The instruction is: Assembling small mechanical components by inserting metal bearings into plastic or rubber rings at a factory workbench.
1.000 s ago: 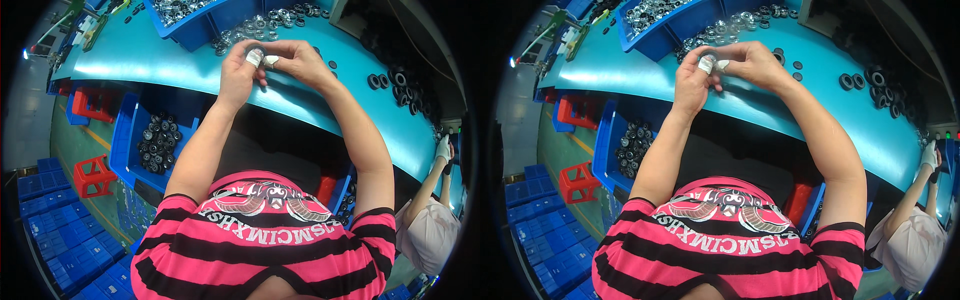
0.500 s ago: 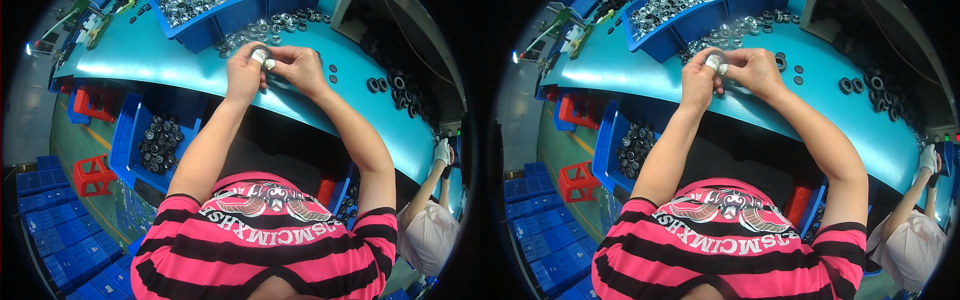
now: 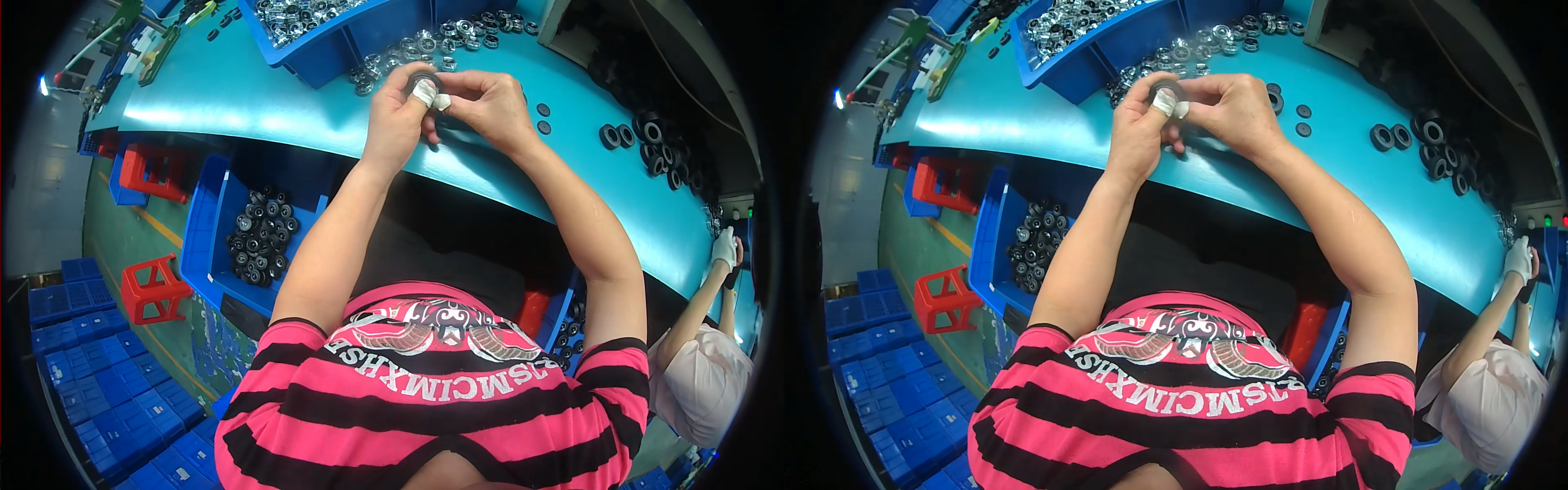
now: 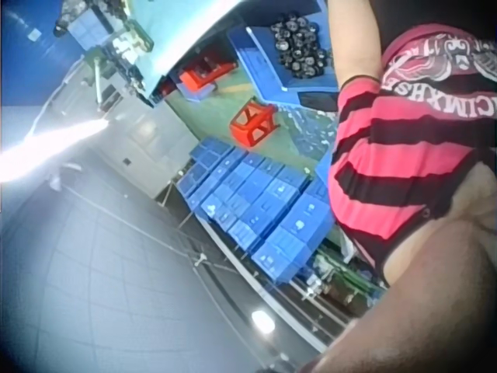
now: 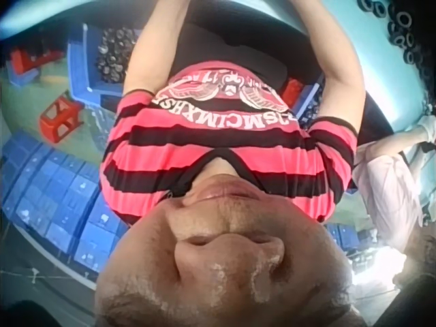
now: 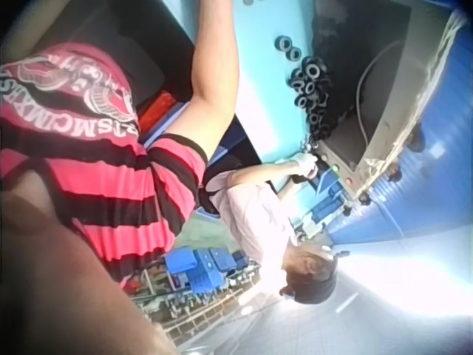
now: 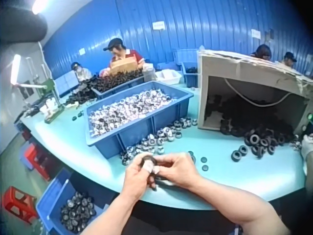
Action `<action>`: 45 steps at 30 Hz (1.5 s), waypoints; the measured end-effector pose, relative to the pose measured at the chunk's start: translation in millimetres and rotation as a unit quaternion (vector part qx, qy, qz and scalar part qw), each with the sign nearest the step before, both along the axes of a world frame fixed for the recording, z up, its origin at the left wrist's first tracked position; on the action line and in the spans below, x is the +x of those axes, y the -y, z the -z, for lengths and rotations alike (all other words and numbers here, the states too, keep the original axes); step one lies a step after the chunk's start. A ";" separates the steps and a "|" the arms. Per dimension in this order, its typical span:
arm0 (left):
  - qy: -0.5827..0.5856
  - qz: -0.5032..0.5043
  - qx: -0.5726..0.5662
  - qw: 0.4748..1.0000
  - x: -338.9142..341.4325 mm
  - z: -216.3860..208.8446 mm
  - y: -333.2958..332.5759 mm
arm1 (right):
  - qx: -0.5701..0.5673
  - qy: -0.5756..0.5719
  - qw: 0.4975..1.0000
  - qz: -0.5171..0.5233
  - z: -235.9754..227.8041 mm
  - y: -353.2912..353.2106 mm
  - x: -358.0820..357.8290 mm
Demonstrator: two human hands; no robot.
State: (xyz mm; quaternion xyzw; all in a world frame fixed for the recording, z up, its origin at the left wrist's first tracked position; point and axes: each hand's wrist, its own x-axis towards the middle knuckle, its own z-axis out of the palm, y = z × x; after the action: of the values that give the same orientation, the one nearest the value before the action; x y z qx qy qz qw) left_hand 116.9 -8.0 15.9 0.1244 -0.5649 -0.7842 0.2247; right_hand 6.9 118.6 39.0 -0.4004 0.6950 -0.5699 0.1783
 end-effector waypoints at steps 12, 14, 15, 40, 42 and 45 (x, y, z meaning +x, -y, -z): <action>0.025 -0.069 -0.059 0.996 -6.9 0.2 -3.8 | 0.018 -0.043 0.999 0.004 4.5 -0.6 -0.8; 0.009 -0.048 -0.030 0.998 -6.0 -1.8 -3.4 | 0.021 0.013 1.000 -0.007 6.7 1.3 -7.6; 0.000 -0.034 -0.017 0.999 -5.2 -0.2 -2.0 | 0.023 0.041 0.999 -0.012 8.4 2.0 -11.9; 0.058 0.019 -0.169 0.984 0.3 -2.9 -3.7 | 0.036 0.186 0.982 -0.024 11.6 5.9 -20.1; 0.051 0.008 -0.215 0.975 0.6 -3.0 -7.2 | 0.033 0.202 0.979 -0.026 14.6 6.8 -21.3; 0.052 0.004 -0.278 0.959 -1.2 2.9 -4.7 | 0.023 0.224 0.974 -0.018 22.5 9.2 -26.5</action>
State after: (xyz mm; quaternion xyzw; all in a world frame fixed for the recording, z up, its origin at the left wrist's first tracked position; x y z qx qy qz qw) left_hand 115.7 -3.3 12.9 0.0957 -0.7718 -0.5897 0.2177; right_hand -19.6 109.5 16.5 -0.2711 0.6429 -0.6256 0.3491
